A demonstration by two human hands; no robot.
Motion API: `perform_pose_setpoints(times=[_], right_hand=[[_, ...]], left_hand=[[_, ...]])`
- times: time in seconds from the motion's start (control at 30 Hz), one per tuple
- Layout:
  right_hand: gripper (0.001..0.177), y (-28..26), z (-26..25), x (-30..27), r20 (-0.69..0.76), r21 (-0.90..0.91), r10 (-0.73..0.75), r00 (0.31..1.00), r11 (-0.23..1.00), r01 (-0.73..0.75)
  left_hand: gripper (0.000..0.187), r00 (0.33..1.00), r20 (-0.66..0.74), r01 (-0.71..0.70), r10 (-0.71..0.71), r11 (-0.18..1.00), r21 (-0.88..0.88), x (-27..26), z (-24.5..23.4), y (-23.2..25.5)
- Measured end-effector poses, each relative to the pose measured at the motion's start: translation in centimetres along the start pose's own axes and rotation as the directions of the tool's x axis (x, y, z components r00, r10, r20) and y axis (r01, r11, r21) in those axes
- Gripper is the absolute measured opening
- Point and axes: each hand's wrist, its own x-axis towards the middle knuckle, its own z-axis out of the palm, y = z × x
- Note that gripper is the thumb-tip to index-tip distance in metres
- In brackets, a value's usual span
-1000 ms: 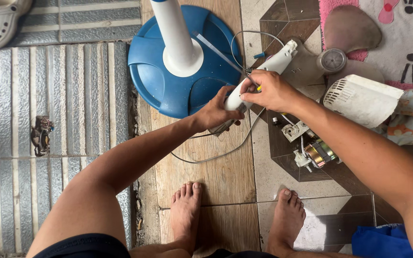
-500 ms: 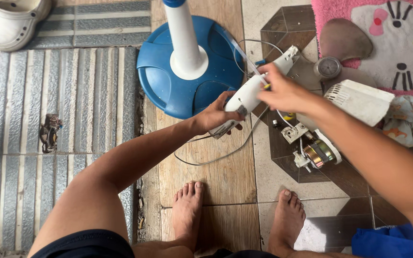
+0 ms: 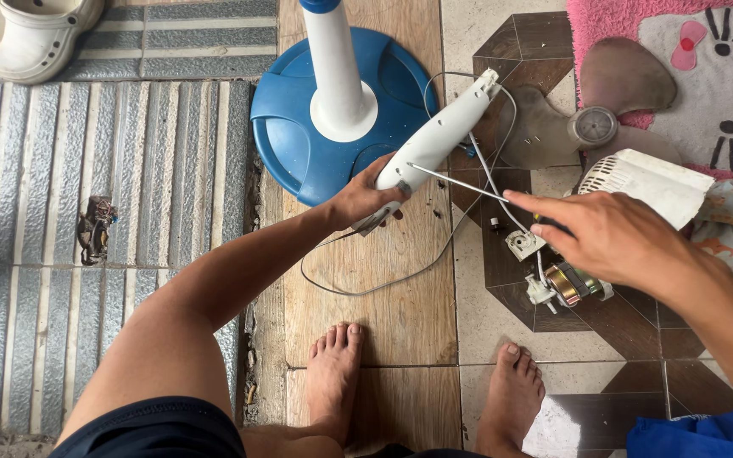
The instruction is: The person uses a screwdriver to remove screws from the white plastic housing of an electric fan base. The fan is disassembled with the motor and blades visible on the floor. The person continues unscrewing and prying the casing apart.
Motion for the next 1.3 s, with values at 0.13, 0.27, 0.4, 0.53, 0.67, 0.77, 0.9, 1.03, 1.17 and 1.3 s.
perform_pose_setpoints(times=[0.13,0.27,0.4,0.53,0.67,0.77,0.9,1.03,1.17,1.3], right_hand=[[0.058,0.5,0.9,0.0,-0.009,0.003,0.005,1.0,1.0,-0.005],[0.059,0.4,1.3,0.3,-0.01,0.007,-0.012,1.0,1.0,0.012],[0.06,-0.2,1.6,0.6,0.019,-0.057,0.02,1.0,0.998,-0.019],[0.056,-0.9,1.5,0.4,-0.071,-0.115,0.0,0.997,0.993,-0.008],[0.041,-1.6,1.0,0.2,-0.209,-0.095,-0.019,0.978,0.995,-0.001],[0.037,-2.2,0.8,0.1,-0.191,-0.095,0.116,0.975,0.986,-0.136],[0.037,-2.5,1.3,0.2,-0.118,-0.174,0.178,0.977,0.965,-0.196],[0.047,-1.7,1.9,0.1,-0.266,-0.062,-0.017,0.964,0.998,0.001],[0.041,-0.4,3.0,-0.4,-0.166,0.059,0.162,0.973,0.986,-0.154],[0.033,0.5,4.3,-0.7,-0.156,0.017,0.229,0.961,0.973,-0.23]], left_hand=[[0.093,0.981,-0.019,-0.193,0.195,0.979,0.07,0.6,0.3,-0.6],[0.093,0.984,-0.023,-0.175,0.179,0.979,0.109,0.8,0.6,-0.5],[0.09,0.991,-0.043,-0.117,0.124,0.984,0.137,1.3,1.1,-0.6],[0.091,0.984,-0.089,-0.136,0.155,0.972,0.19,2.0,1.2,-1.3],[0.092,0.979,-0.145,-0.099,0.143,0.956,0.277,2.1,1.1,-2.2],[0.092,0.98,-0.155,-0.08,0.129,0.953,0.291,2.0,1.0,-2.4],[0.093,0.976,-0.185,-0.051,0.117,0.942,0.33,1.8,1.0,-2.3],[0.092,0.958,-0.228,-0.076,0.172,0.923,0.377,1.5,1.1,-2.0],[0.093,0.948,-0.279,-0.021,0.153,0.904,0.426,0.8,1.7,-2.0],[0.089,0.917,-0.248,-0.161,0.313,0.858,0.488,0.2,2.3,-1.5]])
